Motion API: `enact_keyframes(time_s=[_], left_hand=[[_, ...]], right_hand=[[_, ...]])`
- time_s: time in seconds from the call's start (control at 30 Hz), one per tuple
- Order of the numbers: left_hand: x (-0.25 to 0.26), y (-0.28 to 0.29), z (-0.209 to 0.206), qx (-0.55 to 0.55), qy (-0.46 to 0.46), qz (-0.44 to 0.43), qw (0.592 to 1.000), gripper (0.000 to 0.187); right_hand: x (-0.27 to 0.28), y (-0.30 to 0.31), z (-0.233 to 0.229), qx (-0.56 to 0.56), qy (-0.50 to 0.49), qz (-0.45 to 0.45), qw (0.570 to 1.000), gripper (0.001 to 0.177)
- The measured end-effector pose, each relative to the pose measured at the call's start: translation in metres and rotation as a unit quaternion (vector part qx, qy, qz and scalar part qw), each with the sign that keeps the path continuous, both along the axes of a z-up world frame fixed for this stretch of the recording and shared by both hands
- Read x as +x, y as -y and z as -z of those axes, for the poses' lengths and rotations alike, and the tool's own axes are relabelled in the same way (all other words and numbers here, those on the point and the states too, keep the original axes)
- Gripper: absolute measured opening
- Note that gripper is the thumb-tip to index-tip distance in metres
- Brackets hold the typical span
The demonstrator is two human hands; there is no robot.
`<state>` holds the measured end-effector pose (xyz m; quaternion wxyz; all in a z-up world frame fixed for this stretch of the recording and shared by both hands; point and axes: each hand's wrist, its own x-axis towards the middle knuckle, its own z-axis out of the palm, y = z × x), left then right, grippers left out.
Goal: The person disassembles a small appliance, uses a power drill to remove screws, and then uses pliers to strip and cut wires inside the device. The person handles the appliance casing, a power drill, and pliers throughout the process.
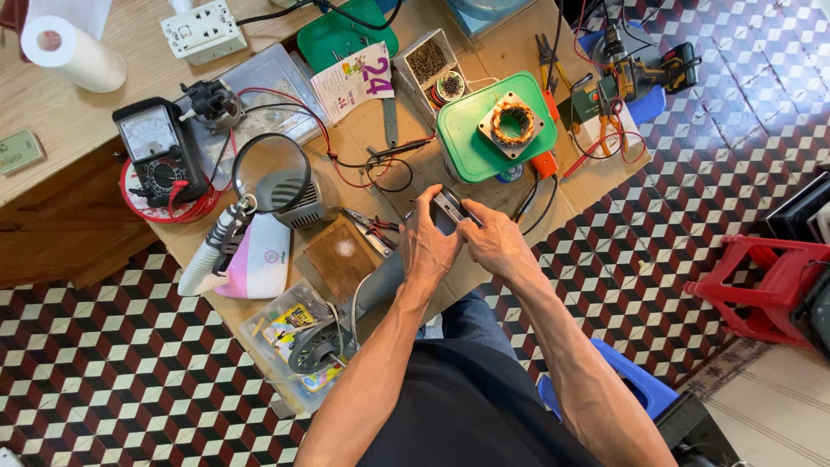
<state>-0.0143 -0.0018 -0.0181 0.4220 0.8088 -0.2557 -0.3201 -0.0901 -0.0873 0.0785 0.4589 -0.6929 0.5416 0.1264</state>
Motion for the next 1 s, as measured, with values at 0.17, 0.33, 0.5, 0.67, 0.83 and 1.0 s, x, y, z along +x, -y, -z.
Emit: enact_keyframes(time_s=[0.17, 0.33, 0.5, 0.67, 0.83, 1.0], left_hand=[[-0.005, -0.002, 0.002, -0.02, 0.026, -0.003, 0.999, 0.073], [-0.012, -0.003, 0.001, -0.03, 0.046, -0.002, 0.998, 0.074], [-0.016, -0.003, 0.005, -0.046, 0.065, -0.001, 0.997, 0.073], [-0.015, -0.003, 0.009, -0.048, 0.059, 0.001, 0.997, 0.074], [-0.016, -0.004, 0.011, -0.04, 0.05, 0.001, 0.998, 0.075], [-0.017, -0.003, 0.011, -0.041, 0.046, 0.004, 0.998, 0.076]], right_hand=[[-0.001, -0.006, 0.0, -0.001, 0.004, 0.026, 1.0, 0.054], [-0.007, -0.007, 0.004, -0.009, 0.007, 0.034, 0.999, 0.054], [-0.007, -0.007, 0.002, -0.015, -0.024, 0.033, 0.999, 0.053], [-0.006, -0.008, 0.004, -0.018, -0.021, 0.029, 0.999, 0.052], [-0.006, -0.008, 0.0, -0.016, -0.005, 0.027, 0.999, 0.051], [-0.003, -0.011, 0.0, -0.011, -0.04, 0.056, 0.998, 0.05]])
